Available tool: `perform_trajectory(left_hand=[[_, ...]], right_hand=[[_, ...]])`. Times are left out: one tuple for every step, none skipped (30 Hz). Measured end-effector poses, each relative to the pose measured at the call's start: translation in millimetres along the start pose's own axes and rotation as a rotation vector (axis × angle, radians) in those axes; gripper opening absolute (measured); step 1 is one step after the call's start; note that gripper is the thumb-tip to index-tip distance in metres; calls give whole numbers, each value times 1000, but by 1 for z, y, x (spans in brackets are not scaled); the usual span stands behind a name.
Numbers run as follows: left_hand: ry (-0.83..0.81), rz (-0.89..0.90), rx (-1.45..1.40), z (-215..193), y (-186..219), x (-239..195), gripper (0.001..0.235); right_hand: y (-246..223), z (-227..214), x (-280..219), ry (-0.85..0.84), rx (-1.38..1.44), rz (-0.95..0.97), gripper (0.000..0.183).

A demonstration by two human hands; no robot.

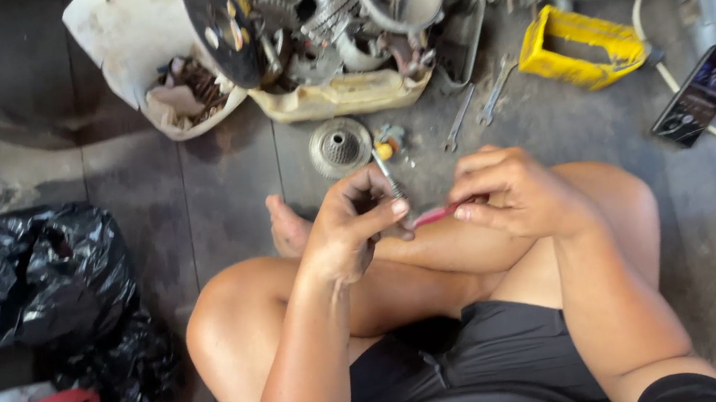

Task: Cleaning and inspecting internal components of a motorcycle carburetor using a small tool while sitting on the floor.

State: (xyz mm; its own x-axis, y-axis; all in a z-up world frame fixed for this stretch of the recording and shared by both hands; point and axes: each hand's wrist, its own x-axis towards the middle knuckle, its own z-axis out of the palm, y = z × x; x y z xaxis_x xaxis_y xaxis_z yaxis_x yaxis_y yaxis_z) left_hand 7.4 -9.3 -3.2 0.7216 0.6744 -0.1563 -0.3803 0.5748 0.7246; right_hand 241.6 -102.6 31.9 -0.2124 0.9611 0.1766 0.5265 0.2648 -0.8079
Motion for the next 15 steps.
perform_trajectory(left_hand=[[22, -30, -55, -2, -1, -3, 17], [11, -26, -55, -3, -4, 0, 17], [-1, -44, -69, -5, -6, 1, 17], [-12, -63, -83, -7, -9, 3, 16], [-25, -63, -82, -6, -6, 2, 16], [-16, -77, -97, -5, -3, 1, 16], [-10, -96, -114, -3, -1, 1, 15], [-25, -101, -114, -3, 0, 1, 15], [-21, -119, -73, -3, 1, 1, 15], [-18, -137, -32, -3, 3, 1, 16], [-29, -140, -33, -3, 2, 0, 16], [-32, -150, -15, -3, 2, -1, 15], [-32, -158, 3, -4, 2, -3, 16], [-39, -159, 3, -6, 0, -1, 16], [-20, -158, 15, -9, -2, -1, 14]], right_hand=[[-2, 2, 0, -50, 31, -14, 15], [-2, 1, 0, -46, 21, -15, 15], [-3, 2, 1, -35, 13, -25, 14], [-3, 3, 1, -25, 5, -35, 14], [-7, 1, 4, -16, -4, -34, 14], [-11, -1, 6, 12, -64, -30, 16], [-16, -4, 7, 42, -124, -20, 18], [-17, -2, 5, 53, -134, -14, 18], [-19, 0, 4, 4, -104, -34, 18], [-20, 2, 3, -45, -75, -54, 19], [-16, 4, 2, -39, -82, -49, 19], [-12, 6, 1, 4, -101, -49, 17], [-8, 9, 1, 45, -118, -52, 16], [-13, 6, 3, 50, -122, -50, 16], [-18, 5, 5, 67, -122, -43, 16]])
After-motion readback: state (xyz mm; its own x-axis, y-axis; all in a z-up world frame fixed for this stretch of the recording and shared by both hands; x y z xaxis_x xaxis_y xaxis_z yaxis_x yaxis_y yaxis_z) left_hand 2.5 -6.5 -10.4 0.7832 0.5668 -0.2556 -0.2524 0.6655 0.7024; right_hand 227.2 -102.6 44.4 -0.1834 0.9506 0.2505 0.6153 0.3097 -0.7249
